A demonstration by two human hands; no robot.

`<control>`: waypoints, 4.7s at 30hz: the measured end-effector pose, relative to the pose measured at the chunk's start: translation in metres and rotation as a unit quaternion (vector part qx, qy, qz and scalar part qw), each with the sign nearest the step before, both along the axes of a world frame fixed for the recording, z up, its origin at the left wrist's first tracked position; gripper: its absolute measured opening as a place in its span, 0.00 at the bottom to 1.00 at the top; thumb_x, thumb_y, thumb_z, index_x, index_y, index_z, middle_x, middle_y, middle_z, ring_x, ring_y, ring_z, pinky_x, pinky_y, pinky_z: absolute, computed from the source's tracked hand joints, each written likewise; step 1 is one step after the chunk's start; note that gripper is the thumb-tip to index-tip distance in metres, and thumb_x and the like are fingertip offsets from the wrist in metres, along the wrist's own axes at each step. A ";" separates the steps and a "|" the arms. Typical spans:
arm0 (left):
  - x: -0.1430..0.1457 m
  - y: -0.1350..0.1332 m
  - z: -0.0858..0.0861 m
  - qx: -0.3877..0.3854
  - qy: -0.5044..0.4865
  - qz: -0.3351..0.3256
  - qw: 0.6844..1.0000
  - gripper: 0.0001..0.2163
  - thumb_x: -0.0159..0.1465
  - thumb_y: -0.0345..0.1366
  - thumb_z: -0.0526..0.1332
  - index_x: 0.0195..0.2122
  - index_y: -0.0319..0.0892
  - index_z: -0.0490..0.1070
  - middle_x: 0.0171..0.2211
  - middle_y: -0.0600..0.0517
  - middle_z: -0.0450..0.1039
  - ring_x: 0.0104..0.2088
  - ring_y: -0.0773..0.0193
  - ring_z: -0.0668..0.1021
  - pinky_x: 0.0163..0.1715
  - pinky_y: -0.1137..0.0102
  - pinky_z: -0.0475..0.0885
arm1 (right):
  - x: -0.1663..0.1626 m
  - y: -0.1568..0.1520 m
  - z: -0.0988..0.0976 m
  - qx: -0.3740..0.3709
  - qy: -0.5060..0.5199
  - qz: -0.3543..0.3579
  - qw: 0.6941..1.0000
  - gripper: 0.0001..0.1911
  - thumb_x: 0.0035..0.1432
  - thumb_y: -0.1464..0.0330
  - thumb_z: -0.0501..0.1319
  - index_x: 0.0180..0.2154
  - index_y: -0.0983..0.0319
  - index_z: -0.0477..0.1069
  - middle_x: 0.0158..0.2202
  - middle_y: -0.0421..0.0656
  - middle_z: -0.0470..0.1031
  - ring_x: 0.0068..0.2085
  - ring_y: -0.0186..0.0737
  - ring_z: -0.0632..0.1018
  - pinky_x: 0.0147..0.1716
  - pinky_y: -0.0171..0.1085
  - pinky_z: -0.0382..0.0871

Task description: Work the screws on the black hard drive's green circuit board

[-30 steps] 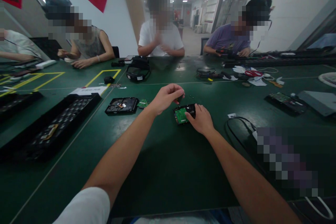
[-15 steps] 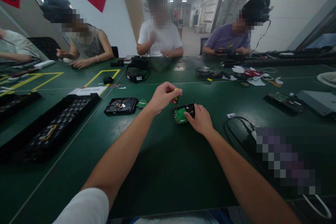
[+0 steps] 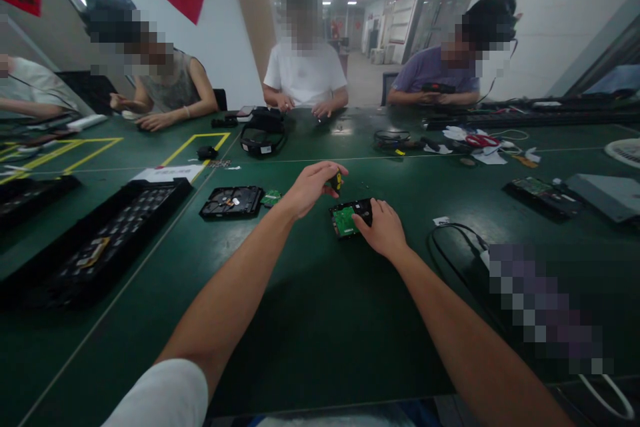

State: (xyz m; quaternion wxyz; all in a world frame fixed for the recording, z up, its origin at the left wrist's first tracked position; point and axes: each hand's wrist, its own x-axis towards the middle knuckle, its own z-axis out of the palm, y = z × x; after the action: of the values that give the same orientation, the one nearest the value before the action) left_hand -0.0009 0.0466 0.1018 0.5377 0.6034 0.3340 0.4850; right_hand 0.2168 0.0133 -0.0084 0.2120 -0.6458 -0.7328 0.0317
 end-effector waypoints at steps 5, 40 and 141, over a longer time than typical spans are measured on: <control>0.000 0.002 -0.003 0.015 0.047 0.115 0.992 0.16 0.62 0.47 0.69 0.34 0.39 0.72 0.31 0.51 0.71 0.28 0.68 0.73 0.22 0.75 0.69 | 0.000 0.000 0.000 -0.001 0.002 0.003 1.000 0.42 0.68 0.44 0.50 0.67 0.69 0.61 0.66 0.61 0.67 0.68 0.62 0.66 0.67 0.56 0.57; 0.003 -0.006 0.003 0.026 0.039 -0.021 0.999 0.13 0.66 0.47 0.63 0.39 0.40 0.73 0.36 0.48 0.76 0.37 0.64 0.78 0.28 0.75 0.73 | -0.002 -0.003 0.005 0.006 -0.006 0.003 1.000 0.40 0.69 0.46 0.49 0.67 0.70 0.61 0.64 0.61 0.69 0.67 0.61 0.67 0.67 0.55 0.57; 0.000 0.001 -0.001 -0.021 -0.054 -0.003 0.998 0.10 0.68 0.38 0.61 0.40 0.36 0.77 0.37 0.45 0.75 0.38 0.62 0.78 0.28 0.72 0.76 | -0.001 -0.003 0.005 -0.014 -0.005 0.006 1.000 0.41 0.69 0.46 0.48 0.68 0.70 0.61 0.66 0.61 0.66 0.69 0.61 0.64 0.68 0.56 0.55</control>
State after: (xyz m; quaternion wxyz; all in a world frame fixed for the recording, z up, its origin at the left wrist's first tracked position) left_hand -0.0009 0.0476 0.1011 0.5691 0.5662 0.3126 0.5078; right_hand 0.2162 0.0106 -0.0036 0.1994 -0.6446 -0.7369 0.0402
